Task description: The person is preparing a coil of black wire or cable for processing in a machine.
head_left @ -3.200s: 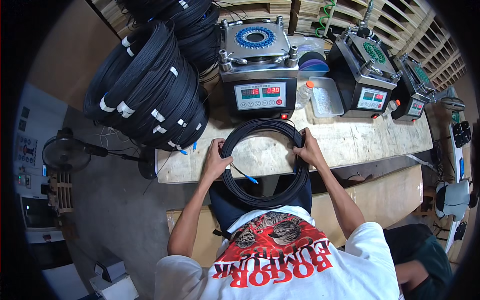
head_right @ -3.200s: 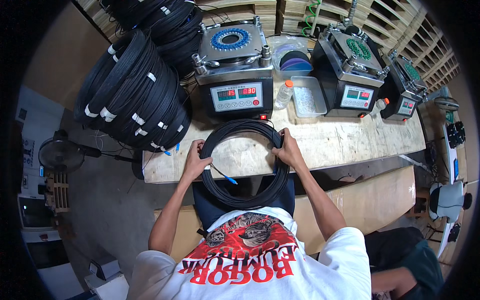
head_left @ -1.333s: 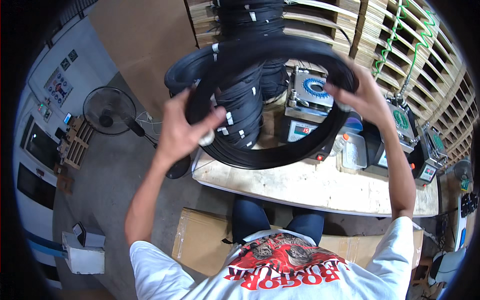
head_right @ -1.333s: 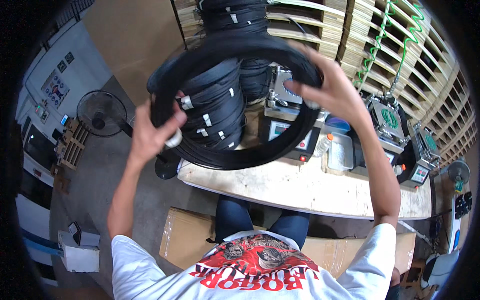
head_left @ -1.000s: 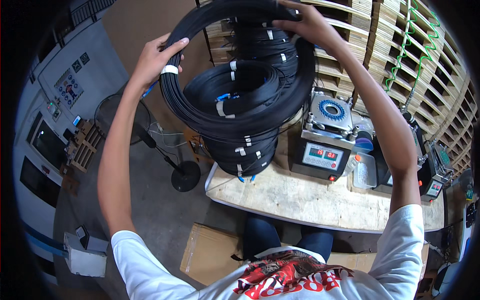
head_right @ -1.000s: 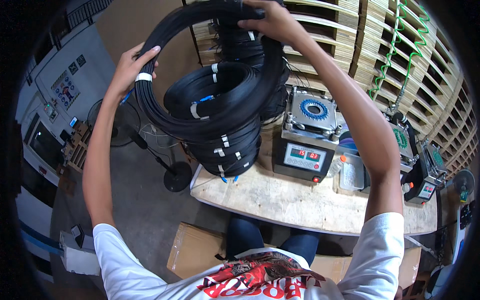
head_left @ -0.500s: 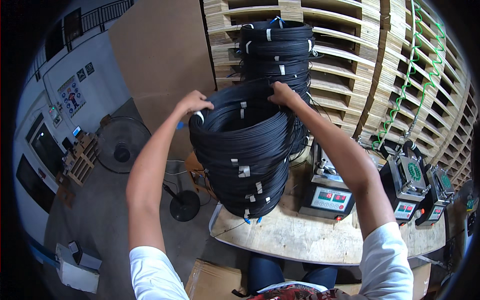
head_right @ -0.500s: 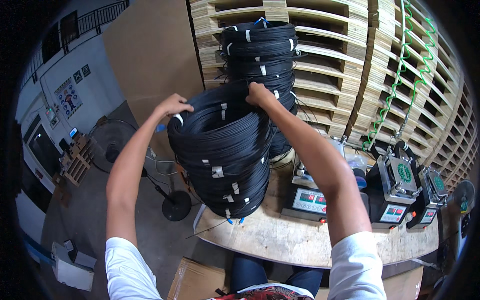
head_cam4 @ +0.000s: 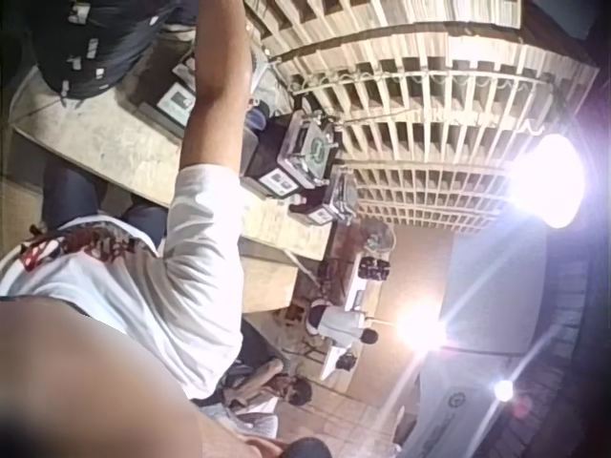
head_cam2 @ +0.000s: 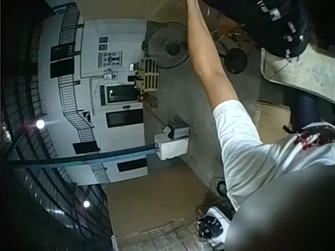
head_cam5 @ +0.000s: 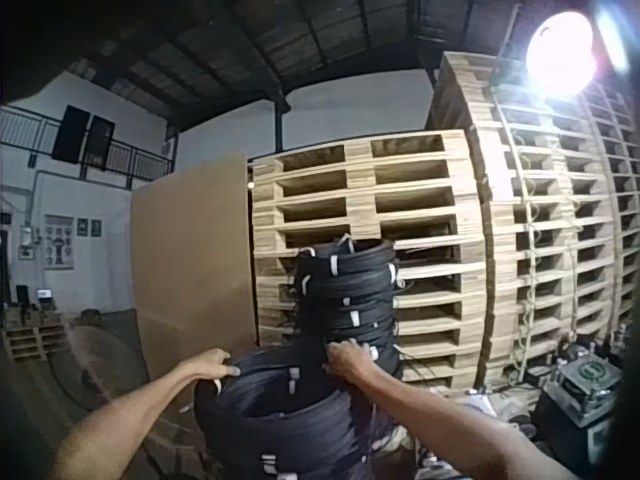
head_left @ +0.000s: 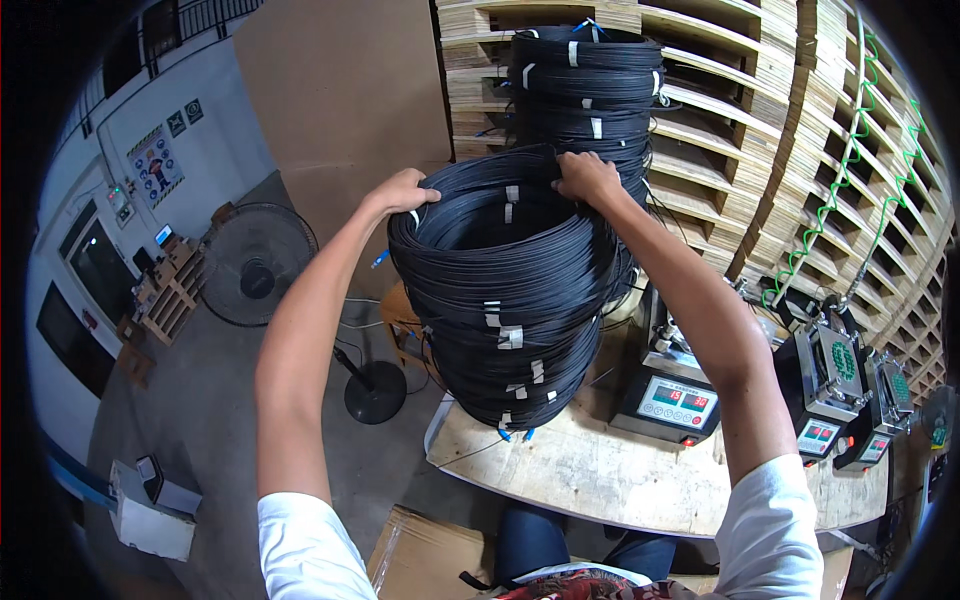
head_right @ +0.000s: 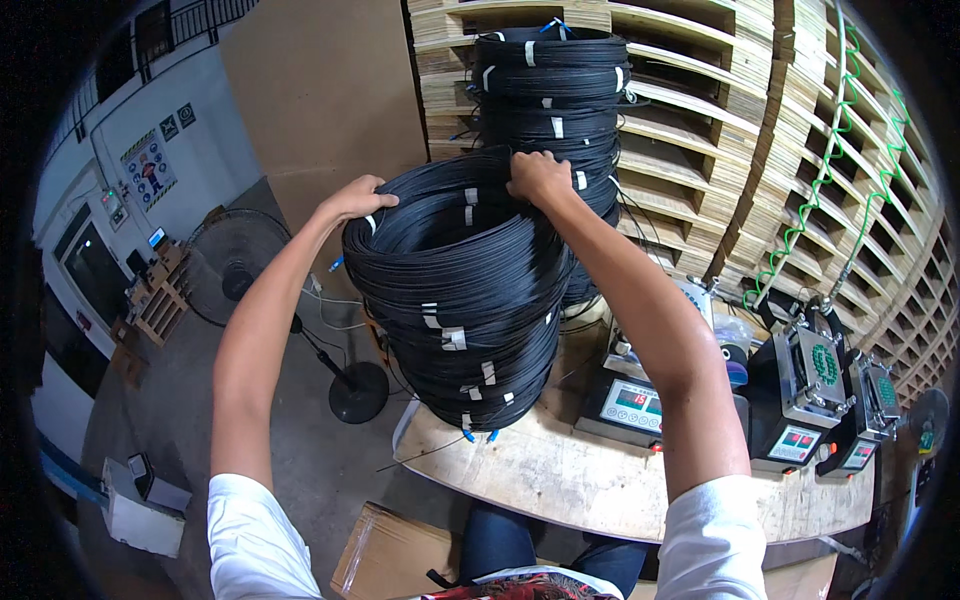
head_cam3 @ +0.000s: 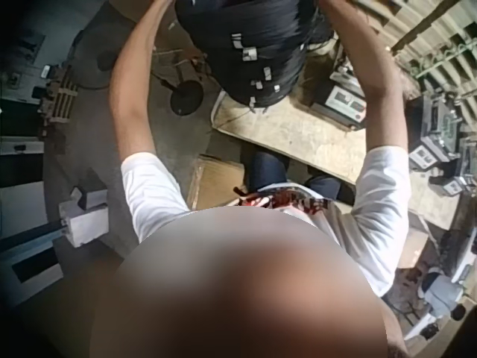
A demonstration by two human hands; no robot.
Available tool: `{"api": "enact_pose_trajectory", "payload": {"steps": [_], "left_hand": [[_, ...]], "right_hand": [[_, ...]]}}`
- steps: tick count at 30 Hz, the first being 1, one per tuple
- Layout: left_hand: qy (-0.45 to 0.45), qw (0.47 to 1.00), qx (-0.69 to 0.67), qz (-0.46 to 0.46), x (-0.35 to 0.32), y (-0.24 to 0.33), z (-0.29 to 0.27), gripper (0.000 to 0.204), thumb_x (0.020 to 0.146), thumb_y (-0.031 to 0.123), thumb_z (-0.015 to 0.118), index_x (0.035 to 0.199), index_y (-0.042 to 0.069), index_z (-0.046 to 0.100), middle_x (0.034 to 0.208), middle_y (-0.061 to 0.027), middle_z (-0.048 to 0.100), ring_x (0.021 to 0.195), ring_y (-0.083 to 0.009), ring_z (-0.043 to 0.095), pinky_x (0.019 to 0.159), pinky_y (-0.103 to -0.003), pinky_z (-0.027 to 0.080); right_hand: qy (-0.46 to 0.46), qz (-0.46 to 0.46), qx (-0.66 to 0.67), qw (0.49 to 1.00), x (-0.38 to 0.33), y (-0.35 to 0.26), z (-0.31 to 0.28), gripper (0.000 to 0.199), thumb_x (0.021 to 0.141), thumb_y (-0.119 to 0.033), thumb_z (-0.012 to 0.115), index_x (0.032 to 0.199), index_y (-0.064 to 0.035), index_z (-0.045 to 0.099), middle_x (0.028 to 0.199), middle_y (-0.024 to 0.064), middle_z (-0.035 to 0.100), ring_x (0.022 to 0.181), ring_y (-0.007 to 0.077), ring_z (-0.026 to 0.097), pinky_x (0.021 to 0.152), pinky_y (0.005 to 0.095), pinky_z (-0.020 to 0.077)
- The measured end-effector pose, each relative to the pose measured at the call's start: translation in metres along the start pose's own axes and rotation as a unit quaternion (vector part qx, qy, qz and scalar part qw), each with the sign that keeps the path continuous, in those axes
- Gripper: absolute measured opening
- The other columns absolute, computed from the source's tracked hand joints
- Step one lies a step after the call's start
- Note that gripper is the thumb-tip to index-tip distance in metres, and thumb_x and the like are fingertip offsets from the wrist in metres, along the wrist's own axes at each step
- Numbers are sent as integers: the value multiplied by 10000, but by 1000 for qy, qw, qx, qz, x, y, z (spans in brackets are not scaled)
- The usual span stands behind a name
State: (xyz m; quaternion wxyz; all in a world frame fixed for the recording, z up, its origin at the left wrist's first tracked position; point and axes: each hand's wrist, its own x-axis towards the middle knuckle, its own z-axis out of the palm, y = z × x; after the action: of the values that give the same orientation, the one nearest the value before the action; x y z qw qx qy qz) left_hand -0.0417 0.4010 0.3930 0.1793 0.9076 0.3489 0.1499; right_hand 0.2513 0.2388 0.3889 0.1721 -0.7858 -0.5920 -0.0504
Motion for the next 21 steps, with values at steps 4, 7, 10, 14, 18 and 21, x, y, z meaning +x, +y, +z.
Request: {"api": "enact_pose_trajectory", "payload": {"steps": [4, 7, 10, 14, 18, 21], "left_hand": [[-44, 999, 16, -4, 1, 4, 1, 537, 775, 347, 790, 1062, -100, 705, 1052, -256, 718, 978, -327, 698, 914, -387, 516], [-67, 993, 96, -20, 4, 4, -2, 619, 689, 357, 867, 1068, -103, 700, 1080, -265, 708, 1011, -340, 690, 923, -389, 523], [-77, 984, 155, -44, 6, 3, -6, 656, 640, 336, 909, 1081, -99, 694, 1114, -271, 697, 1052, -346, 679, 929, -391, 527], [-87, 976, 189, -68, 5, 37, -2, 644, 662, 312, 901, 1123, -79, 681, 1186, -254, 678, 1116, -354, 657, 942, -396, 529], [-60, 971, 216, -79, 0, 40, 1, 610, 672, 309, 893, 1118, -54, 692, 1166, -249, 687, 1109, -356, 662, 929, -404, 537], [-74, 966, 237, -75, 2, 38, 0, 579, 675, 305, 891, 1089, -54, 701, 1140, -250, 695, 1076, -346, 676, 912, -401, 543]], "right_hand": [[-53, 29, 29, 998, -1, -2, -5, 555, 853, -268, 723, 1338, -55, 555, 1240, 223, 655, 1143, 375, 643, 968, 439, 528], [-82, 34, 47, 995, -5, -10, -8, 734, 862, -299, 736, 1481, -48, 430, 1344, 243, 592, 1241, 374, 584, 1054, 422, 475], [-81, 26, 62, 994, -7, -13, -7, 772, 842, -289, 757, 1491, -48, 414, 1379, 242, 567, 1276, 366, 560, 1080, 417, 455], [-46, 22, 35, 998, -6, 4, -6, 710, 811, -248, 771, 1422, -19, 491, 1315, 229, 620, 1199, 350, 623, 984, 413, 524], [-76, 26, 57, 995, -10, 5, -11, 794, 795, -237, 804, 1474, -42, 442, 1401, 233, 554, 1287, 362, 550, 1091, 406, 445], [-58, 20, 87, 994, -19, 4, -16, 788, 792, -233, 806, 1468, -38, 452, 1397, 236, 557, 1287, 359, 552, 1091, 399, 443]]}}
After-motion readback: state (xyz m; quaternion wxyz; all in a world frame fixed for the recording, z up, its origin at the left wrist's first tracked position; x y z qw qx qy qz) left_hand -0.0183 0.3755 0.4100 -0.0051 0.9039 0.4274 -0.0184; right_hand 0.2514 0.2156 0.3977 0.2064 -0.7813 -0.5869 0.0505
